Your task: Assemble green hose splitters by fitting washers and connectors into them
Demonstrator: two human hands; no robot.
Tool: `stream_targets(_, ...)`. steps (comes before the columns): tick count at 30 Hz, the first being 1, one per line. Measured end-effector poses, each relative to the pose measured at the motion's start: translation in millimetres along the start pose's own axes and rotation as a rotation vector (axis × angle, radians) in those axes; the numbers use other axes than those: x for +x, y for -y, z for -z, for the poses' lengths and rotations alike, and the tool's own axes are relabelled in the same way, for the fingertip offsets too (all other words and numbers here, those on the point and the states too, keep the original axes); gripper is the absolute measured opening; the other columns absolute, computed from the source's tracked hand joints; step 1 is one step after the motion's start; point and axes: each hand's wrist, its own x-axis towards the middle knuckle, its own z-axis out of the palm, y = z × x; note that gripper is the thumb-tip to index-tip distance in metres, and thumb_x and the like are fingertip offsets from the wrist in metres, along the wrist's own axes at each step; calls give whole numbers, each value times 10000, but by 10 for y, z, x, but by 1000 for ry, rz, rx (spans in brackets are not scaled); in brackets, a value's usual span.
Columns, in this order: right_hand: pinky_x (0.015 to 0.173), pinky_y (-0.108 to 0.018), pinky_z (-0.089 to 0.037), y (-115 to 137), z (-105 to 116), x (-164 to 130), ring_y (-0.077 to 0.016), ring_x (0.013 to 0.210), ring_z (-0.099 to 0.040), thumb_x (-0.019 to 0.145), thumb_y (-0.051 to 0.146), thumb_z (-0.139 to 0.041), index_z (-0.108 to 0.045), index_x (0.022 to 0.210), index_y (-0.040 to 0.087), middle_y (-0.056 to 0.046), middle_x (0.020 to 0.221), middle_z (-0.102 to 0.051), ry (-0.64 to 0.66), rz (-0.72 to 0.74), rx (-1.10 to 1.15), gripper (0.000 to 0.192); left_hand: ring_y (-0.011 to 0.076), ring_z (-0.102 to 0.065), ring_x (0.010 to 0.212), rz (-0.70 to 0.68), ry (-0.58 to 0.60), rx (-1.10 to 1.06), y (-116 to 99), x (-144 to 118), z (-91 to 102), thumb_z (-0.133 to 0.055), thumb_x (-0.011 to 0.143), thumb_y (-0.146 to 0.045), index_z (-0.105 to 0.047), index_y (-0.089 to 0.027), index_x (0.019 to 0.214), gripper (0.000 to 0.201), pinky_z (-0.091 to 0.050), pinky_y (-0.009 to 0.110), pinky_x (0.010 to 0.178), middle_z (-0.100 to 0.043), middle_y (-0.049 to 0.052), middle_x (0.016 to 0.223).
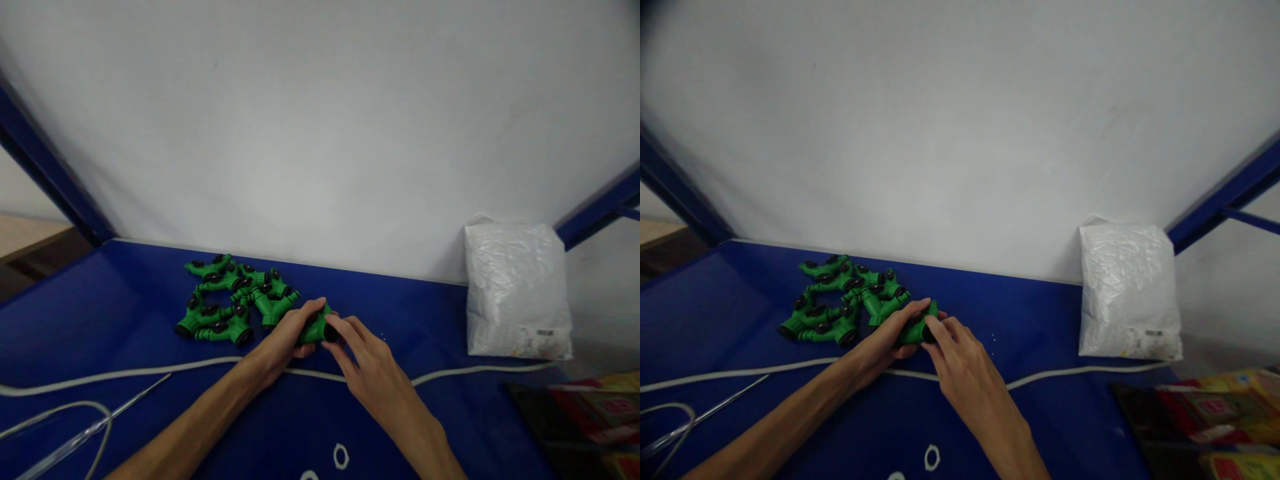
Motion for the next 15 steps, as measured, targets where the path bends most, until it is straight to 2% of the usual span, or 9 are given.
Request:
stream_targets(4,799,-424,-584,28,13,-4,-260,921,-669,987,274,-532,-462,1306,207,-92,1044,-651,-48,13,-50,333,51,-298,456,-5,-30,34,-9,15,-1,-596,792,-640,-683,-139,853,512,-138,208,434,-443,-38,626)
stream_targets(8,793,-410,-573,67,48,-2,-241,871,-671,1023,253,-448,-548,1103,183,-87,969,-654,-74,-3,-46,146,56,-321,445,-52,-77,74,17,57,18,-594,796,-634,-687,-142,880,508,-154,207,419,-462,-34,628)
stream_targets(10,786,-405,-570,75,55,5,-234,850,-667,1019,251,-459,-548,1122,174,-85,957,-645,-79,-15,-42,157,52,-318,439,-60,-77,72,30,71,24,-598,798,-626,-673,-143,830,490,-152,203,417,-453,-38,616)
stream_targets(13,781,-403,-575,79,56,23,-236,857,-660,980,301,-557,-517,1231,150,-93,972,-636,-118,-61,-20,296,55,-316,452,-67,-67,52,40,73,19,-616,799,-604,-645,-147,775,458,-155,197,423,-431,-43,604)
stream_targets(15,824,-414,-571,85,70,38,-246,930,-646,967,275,-578,-547,1212,151,-117,1032,-622,-134,-44,-30,277,58,-315,458,-73,-63,44,48,68,13,-627,793,-599,-627,-151,753,450,-157,199,423,-424,-45,602)
